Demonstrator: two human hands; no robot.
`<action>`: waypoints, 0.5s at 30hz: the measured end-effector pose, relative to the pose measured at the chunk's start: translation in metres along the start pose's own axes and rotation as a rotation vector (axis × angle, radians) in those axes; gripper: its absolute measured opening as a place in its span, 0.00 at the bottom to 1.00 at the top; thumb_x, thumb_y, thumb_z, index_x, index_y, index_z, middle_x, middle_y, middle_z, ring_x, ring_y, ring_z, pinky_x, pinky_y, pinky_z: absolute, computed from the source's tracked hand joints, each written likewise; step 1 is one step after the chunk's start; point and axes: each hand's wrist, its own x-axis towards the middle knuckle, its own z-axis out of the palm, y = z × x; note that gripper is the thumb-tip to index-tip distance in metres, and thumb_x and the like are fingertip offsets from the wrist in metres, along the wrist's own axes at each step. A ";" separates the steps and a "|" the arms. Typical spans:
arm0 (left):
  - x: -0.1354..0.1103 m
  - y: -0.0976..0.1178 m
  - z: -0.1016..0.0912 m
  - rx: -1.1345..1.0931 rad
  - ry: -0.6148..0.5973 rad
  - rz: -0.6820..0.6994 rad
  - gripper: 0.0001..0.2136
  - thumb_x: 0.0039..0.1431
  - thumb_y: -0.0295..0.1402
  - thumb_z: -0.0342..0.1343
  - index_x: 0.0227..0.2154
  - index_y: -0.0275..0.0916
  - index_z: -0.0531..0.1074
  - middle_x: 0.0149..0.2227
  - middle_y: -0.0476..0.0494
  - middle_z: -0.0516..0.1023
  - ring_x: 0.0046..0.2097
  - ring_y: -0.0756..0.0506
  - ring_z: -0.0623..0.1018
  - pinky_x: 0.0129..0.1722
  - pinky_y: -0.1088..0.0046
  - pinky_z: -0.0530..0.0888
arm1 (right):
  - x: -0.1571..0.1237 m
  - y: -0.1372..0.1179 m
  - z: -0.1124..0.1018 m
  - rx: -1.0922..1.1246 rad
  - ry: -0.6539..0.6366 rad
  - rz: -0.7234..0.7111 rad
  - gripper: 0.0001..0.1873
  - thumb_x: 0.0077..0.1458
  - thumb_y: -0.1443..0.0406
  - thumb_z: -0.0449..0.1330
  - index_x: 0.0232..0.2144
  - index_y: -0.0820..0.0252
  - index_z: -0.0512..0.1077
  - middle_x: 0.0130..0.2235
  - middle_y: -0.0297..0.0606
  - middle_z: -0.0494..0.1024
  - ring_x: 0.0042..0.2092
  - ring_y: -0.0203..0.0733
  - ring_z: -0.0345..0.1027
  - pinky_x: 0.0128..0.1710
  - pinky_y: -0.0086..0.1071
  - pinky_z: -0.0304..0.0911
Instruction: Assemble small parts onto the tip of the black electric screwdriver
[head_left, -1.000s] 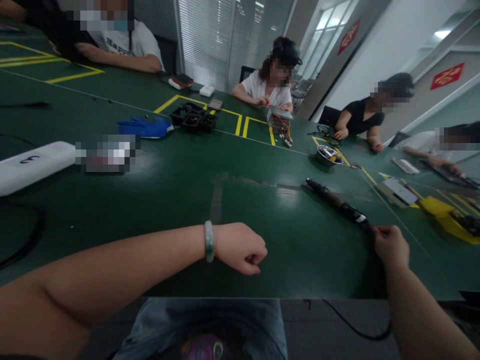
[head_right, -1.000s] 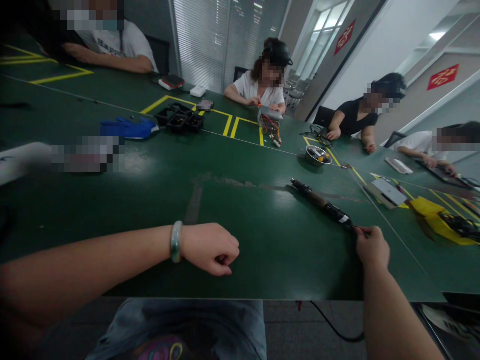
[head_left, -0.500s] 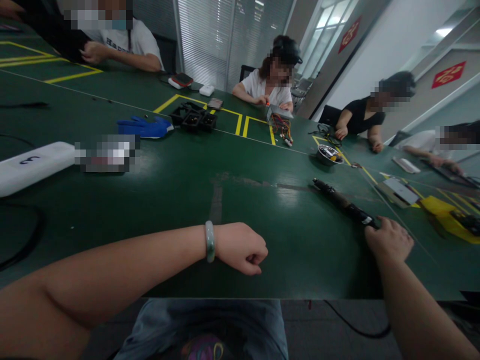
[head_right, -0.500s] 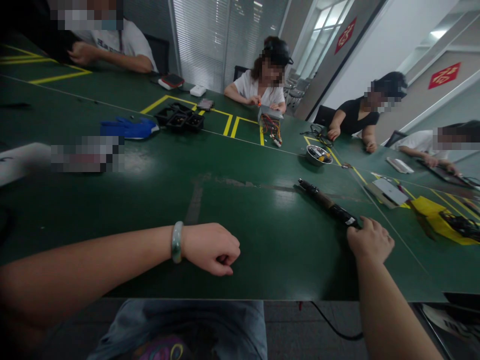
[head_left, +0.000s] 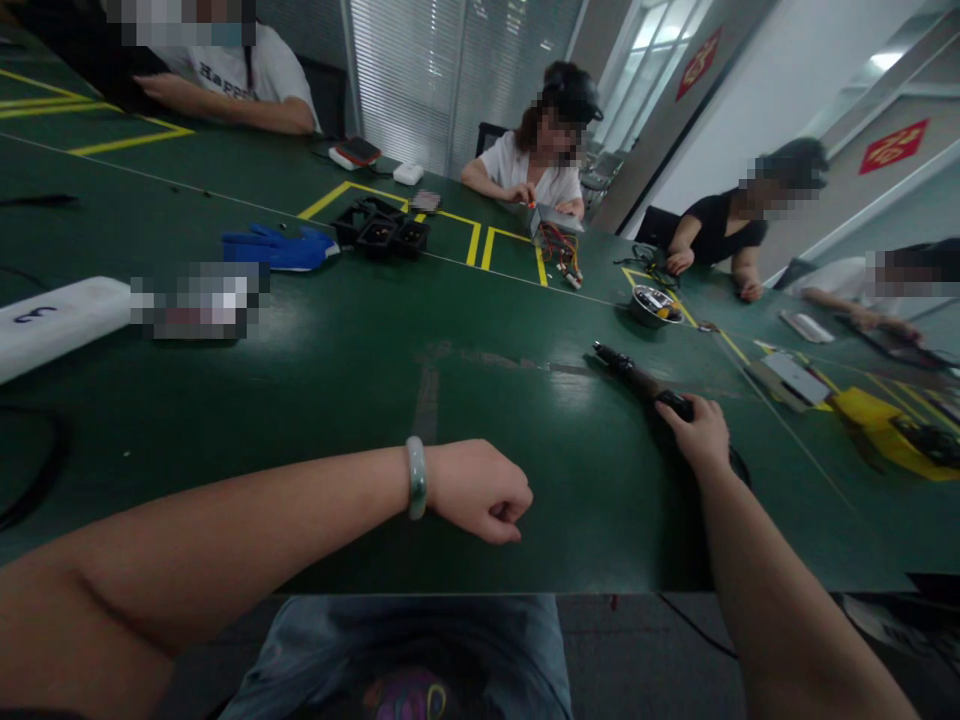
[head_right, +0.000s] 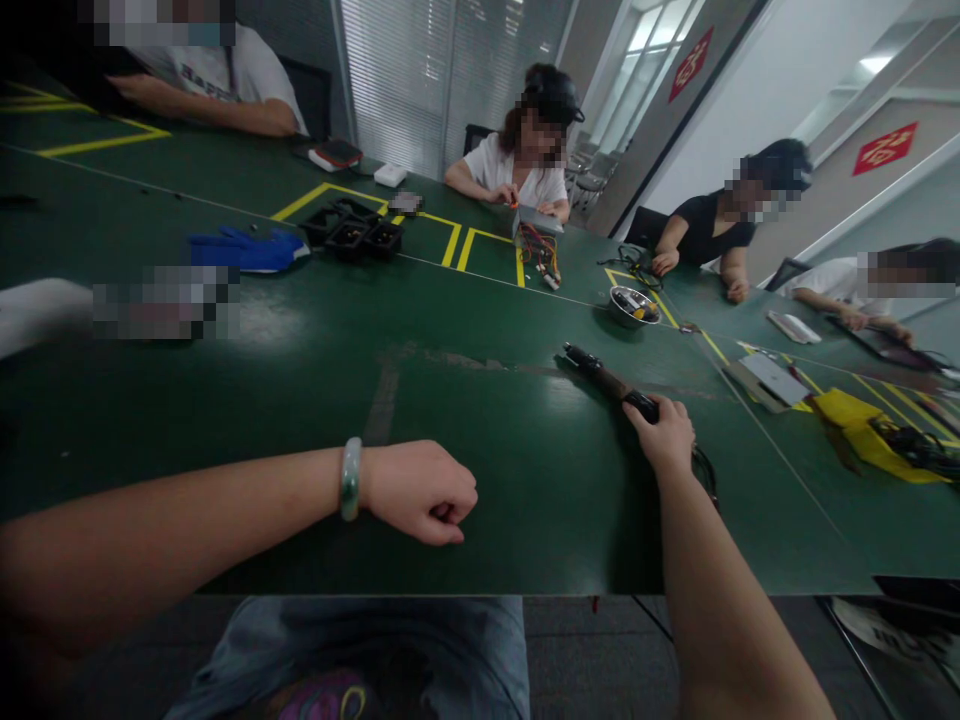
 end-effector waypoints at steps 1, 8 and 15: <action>0.000 0.000 0.000 -0.002 0.000 -0.002 0.08 0.55 0.39 0.60 0.27 0.41 0.70 0.27 0.54 0.74 0.28 0.52 0.72 0.24 0.75 0.61 | -0.001 -0.017 0.002 0.032 -0.008 -0.057 0.32 0.50 0.42 0.57 0.48 0.58 0.72 0.44 0.46 0.70 0.48 0.52 0.64 0.50 0.44 0.60; 0.001 -0.003 -0.010 0.104 0.142 -0.011 0.05 0.59 0.37 0.55 0.32 0.41 0.72 0.35 0.50 0.76 0.37 0.49 0.75 0.36 0.73 0.69 | -0.039 -0.188 0.023 0.311 -0.107 -0.522 0.23 0.54 0.49 0.59 0.45 0.57 0.72 0.42 0.43 0.70 0.45 0.49 0.64 0.49 0.45 0.61; -0.004 -0.017 -0.025 0.325 0.663 -0.459 0.21 0.57 0.26 0.49 0.55 0.37 0.64 0.58 0.39 0.67 0.63 0.41 0.62 0.64 0.57 0.59 | -0.105 -0.290 0.029 0.374 -0.298 -0.789 0.25 0.54 0.64 0.55 0.55 0.59 0.62 0.52 0.48 0.66 0.53 0.53 0.59 0.54 0.50 0.58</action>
